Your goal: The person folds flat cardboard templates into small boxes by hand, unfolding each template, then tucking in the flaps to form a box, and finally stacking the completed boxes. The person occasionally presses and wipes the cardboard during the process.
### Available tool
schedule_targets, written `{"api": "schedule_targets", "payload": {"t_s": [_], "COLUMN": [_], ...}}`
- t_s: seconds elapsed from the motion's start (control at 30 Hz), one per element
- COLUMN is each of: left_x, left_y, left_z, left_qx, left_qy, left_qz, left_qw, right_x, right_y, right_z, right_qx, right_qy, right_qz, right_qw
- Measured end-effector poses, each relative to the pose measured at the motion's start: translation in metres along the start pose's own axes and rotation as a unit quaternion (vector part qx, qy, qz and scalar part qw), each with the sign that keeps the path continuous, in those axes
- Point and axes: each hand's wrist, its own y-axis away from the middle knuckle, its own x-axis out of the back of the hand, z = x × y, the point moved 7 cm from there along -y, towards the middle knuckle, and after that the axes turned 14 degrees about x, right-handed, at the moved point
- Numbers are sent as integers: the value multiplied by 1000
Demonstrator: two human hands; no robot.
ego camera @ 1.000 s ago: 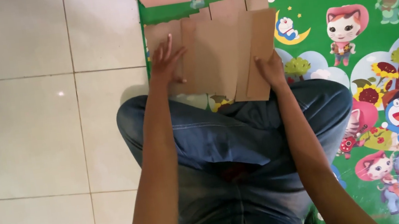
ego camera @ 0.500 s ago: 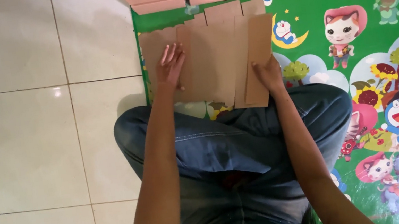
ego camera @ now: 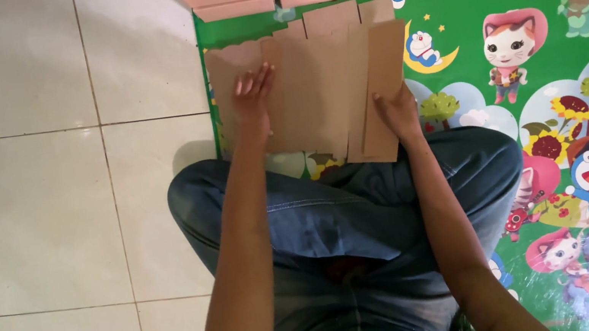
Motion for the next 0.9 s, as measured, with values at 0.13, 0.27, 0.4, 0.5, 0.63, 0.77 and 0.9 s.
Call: {"api": "schedule_targets", "payload": {"t_s": [0.13, 0.27, 0.4, 0.5, 0.63, 0.77, 0.9], "left_x": [13, -48, 20, -29, -58, 2, -13], "left_y": [-7, -24, -34, -26, -10, 6, 45], "left_z": [6, -22, -37, -21, -7, 14, 11], "left_qx": [-121, 285, 112, 436, 260, -172, -134], "left_qy": [-156, 491, 930, 825, 936, 931, 801], "left_qz": [-22, -482, -213, -313, -224, -249, -335], "left_qw": [980, 668, 278, 175, -73, -204, -477], "right_x": [-5, 0, -3, -5, -7, -6, -7], "right_y": [-2, -11, -3, -9, -5, -8, -12], "right_z": [14, 12, 7, 13, 30, 14, 25], "right_qx": [6, 28, 0, 3, -12, -7, -9], "right_qy": [6, 21, 29, 19, 18, 19, 0], "right_qz": [-1, 5, -9, -3, -13, -13, -9], "right_qw": [1000, 999, 1000, 1000, 1000, 1000, 1000]}}
